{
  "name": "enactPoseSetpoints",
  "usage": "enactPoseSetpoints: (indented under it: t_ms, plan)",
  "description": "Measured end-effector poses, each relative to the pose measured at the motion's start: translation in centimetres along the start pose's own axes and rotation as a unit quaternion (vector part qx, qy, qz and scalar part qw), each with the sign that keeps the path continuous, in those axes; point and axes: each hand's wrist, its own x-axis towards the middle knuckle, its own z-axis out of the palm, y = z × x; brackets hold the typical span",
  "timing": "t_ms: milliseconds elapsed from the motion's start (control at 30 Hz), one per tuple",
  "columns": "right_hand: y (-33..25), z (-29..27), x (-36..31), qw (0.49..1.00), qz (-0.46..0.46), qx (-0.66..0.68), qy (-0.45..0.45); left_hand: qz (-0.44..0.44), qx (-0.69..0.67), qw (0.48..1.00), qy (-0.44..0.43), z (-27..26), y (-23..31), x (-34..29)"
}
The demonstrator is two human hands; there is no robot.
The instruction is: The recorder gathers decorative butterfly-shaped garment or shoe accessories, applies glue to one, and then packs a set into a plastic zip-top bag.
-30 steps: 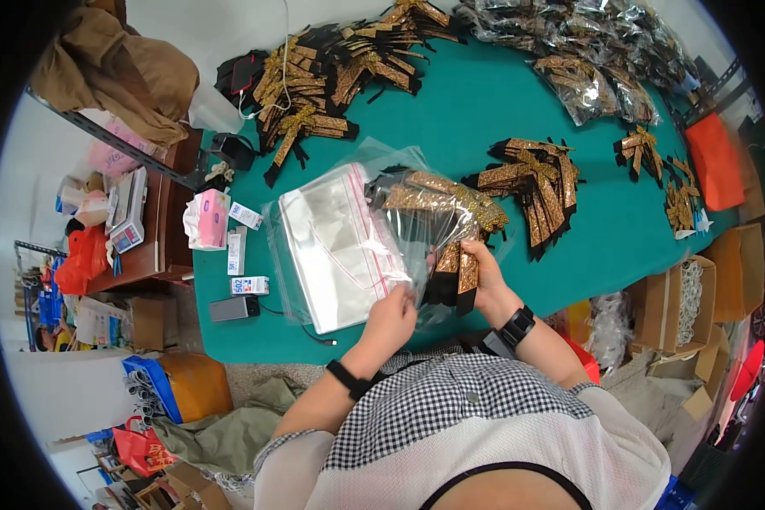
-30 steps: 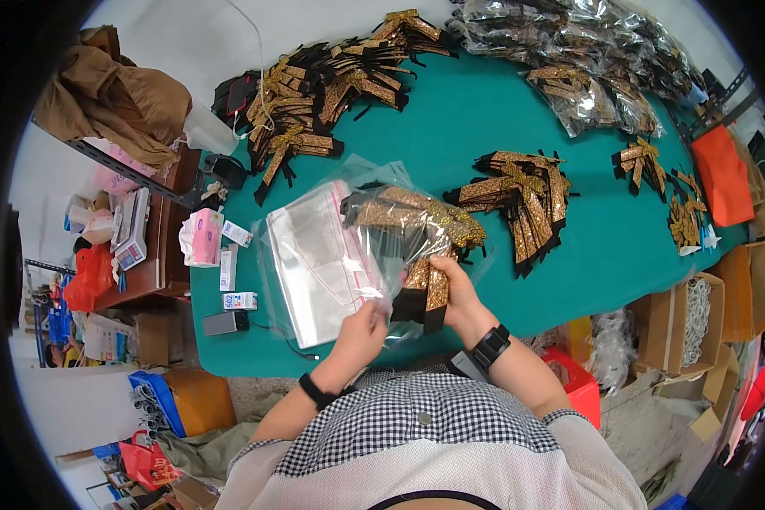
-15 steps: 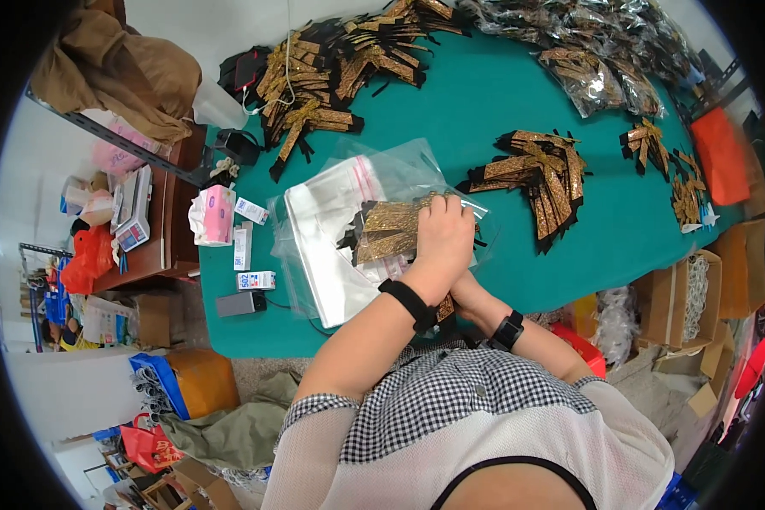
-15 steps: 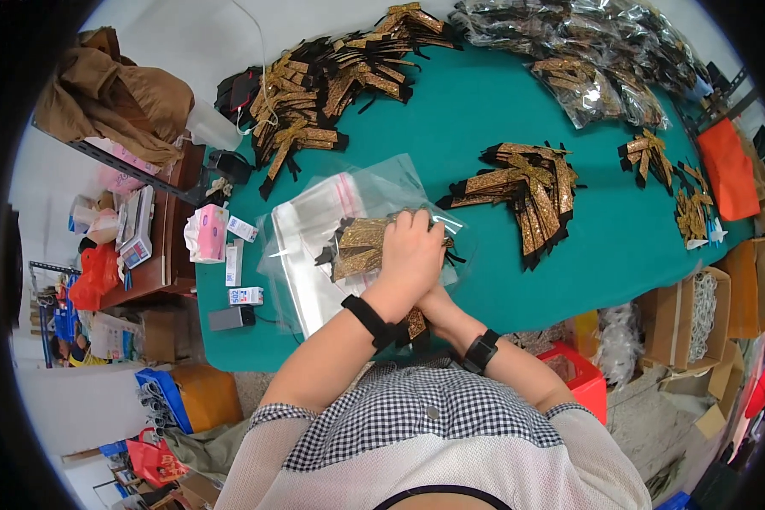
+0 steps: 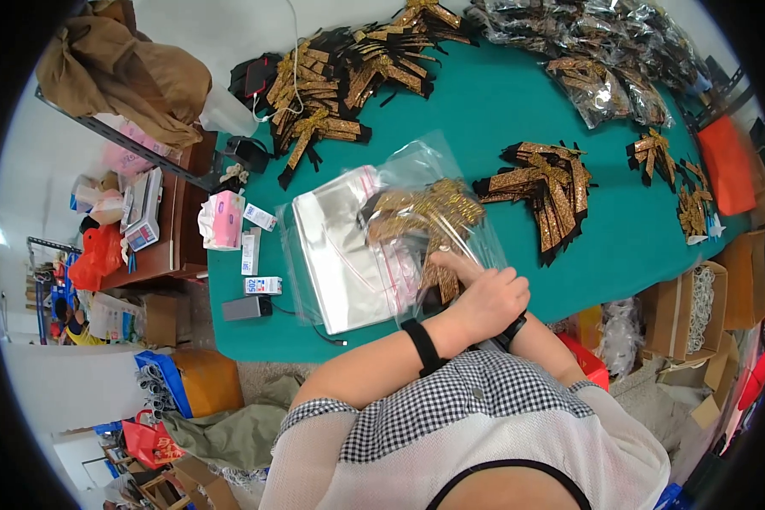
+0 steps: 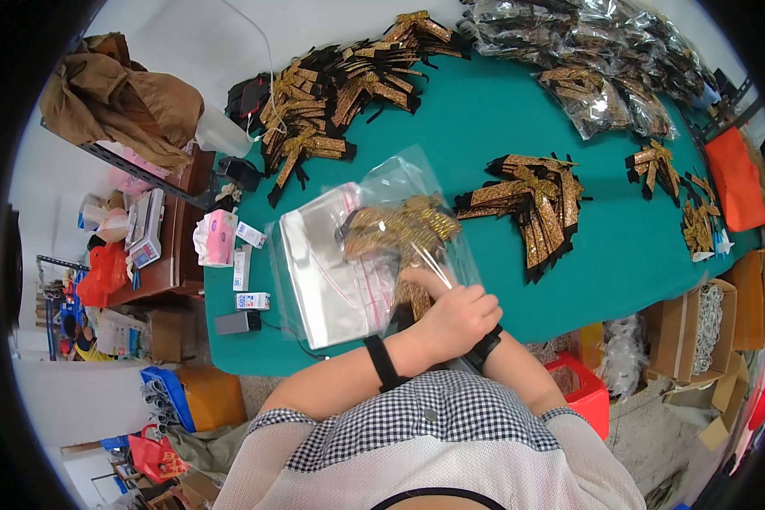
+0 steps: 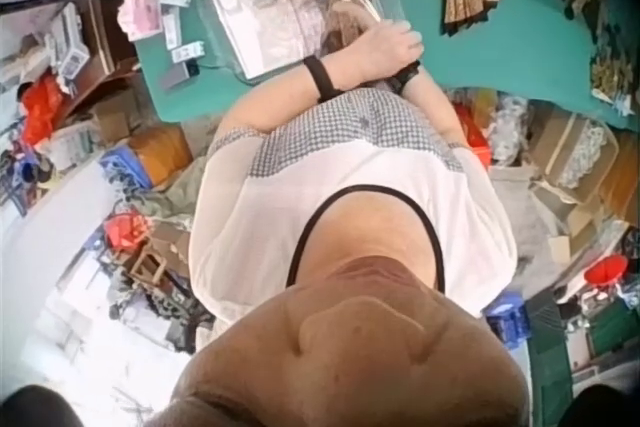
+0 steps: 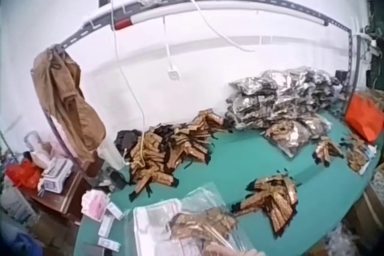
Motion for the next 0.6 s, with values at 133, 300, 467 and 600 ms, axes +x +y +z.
enactPoseSetpoints:
  t_ms: [133,300,467,600]
  plan:
    - [0.5,-5.5,-2.4,0.992,0.043,0.108,-0.038,-0.150,0.088,0.983,0.061,-1.6,-1.2,-3.3]
    - [-2.4,2.1,-3.2,0.989,-0.035,0.061,0.127,-0.414,0.167,0.892,0.072,-2.2,-2.5,-7.3]
    - [-2.9,1.9,-2.4,0.991,-0.016,0.044,0.123,-0.381,0.113,0.918,0.011,-3.4,-3.3,-10.6]
    - [-3.9,3.3,-2.3,0.991,-0.050,-0.011,0.126,-0.289,0.099,0.952,0.014,-5.3,-2.2,-11.7]
